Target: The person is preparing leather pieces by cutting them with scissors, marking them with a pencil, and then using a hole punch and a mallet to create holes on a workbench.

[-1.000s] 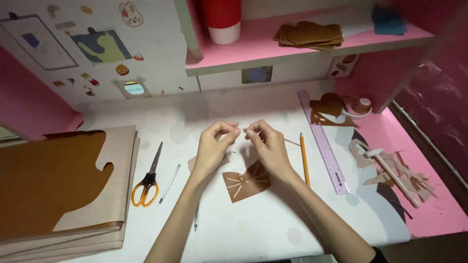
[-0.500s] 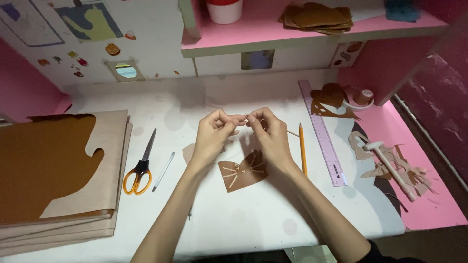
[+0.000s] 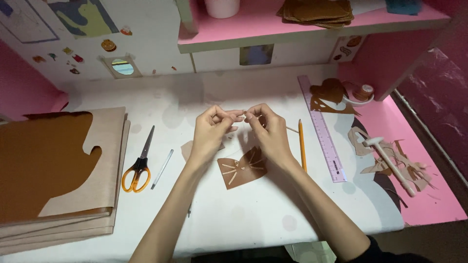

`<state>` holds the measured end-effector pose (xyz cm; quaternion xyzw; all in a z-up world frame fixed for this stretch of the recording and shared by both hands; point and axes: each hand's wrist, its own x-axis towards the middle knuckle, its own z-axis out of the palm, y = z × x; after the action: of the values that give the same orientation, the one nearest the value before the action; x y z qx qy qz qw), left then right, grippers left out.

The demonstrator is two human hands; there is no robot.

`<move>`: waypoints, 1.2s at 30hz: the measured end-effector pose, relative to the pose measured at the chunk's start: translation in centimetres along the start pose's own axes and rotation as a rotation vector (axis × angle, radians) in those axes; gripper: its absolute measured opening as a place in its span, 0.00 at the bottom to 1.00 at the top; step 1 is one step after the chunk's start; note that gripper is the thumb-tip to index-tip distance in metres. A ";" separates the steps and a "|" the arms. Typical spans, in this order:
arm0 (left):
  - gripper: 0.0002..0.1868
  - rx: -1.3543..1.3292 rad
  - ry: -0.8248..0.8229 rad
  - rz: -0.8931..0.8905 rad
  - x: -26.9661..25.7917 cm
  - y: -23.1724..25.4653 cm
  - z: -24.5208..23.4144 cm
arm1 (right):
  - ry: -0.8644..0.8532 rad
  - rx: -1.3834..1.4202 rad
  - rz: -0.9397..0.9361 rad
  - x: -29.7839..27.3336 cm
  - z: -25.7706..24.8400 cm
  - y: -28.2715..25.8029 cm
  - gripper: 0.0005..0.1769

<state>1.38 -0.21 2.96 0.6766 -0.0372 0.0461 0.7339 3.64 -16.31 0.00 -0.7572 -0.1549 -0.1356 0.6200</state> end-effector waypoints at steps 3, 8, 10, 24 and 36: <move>0.02 -0.009 0.016 -0.007 0.3 -0.4 -0.1 | -0.015 -0.008 -0.026 0.0 0.0 -0.1 0.06; 0.02 -0.006 0.012 -0.010 0.1 -0.5 0.0 | -0.025 -0.016 -0.043 0.1 0.0 0.2 0.06; 0.02 -0.002 0.010 -0.009 0.0 -0.4 0.0 | -0.029 -0.025 -0.049 0.1 -0.1 0.3 0.06; 0.06 0.644 0.188 -0.034 3.1 -3.8 -4.4 | -0.366 0.231 0.400 1.1 -3.2 -1.4 0.08; 0.07 0.994 0.348 -0.052 2.3 -2.9 -6.6 | -0.062 0.186 0.621 -9.9 -4.7 -6.4 0.08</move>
<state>3.98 6.19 -0.15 0.9260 0.1285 0.1518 0.3208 -8.07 -20.44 2.75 -0.7121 0.0528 0.0978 0.6933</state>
